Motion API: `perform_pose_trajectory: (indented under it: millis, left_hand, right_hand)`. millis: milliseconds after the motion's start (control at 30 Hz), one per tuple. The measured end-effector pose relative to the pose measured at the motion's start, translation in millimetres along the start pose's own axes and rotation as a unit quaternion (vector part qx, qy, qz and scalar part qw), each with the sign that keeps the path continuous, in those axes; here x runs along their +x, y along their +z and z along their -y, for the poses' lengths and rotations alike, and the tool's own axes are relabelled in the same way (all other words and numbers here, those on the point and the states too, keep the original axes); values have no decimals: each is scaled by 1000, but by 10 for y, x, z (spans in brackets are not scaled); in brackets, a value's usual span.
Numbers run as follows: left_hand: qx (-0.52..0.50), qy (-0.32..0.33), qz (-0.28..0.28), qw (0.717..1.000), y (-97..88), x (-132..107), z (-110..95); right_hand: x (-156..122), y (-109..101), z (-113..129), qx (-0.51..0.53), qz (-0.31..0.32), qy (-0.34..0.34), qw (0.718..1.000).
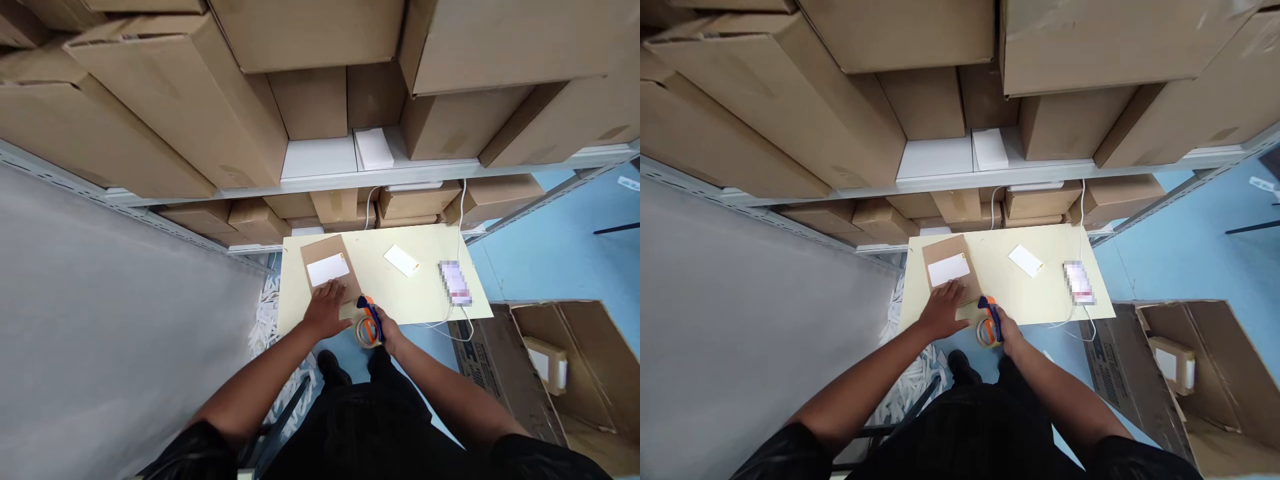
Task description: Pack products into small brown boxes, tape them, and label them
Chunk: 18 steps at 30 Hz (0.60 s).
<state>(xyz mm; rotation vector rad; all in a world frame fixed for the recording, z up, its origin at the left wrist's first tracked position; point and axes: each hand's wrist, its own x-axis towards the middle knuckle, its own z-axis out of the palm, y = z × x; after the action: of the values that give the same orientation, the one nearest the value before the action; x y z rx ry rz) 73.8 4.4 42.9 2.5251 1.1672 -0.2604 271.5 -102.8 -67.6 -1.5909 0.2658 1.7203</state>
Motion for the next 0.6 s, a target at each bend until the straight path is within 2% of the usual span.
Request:
perform_pose_trajectory:
  millis: [100,200,267,367,467,533,600]
  left_hand:
    - [22,101,55,993,-215,-42,444]
    - [67,180,52,980,-285,-1,742]
    - [80,173,15,982,-225,61,788]
    - [74,102,-58,990,-61,147,683]
    - [68,62,-91,992,39,189,541]
    - [65,58,-94,992,48,202,481]
    - [61,48,-97,992,45,214,431]
  right_hand:
    - [-51,108,452,-31,15,-3,999]
    - [-2,297,816,-62,10,2,998]
    - [92,420,996,-77,-1,-1,997]
    - [242,511,1160,-101,-20,-17,995]
    - [263,395,1093,-118,-43,-41,991]
    - [171,184,857,-113,-50,-57,991]
    - [18,-95,492,-84,-39,-55,994]
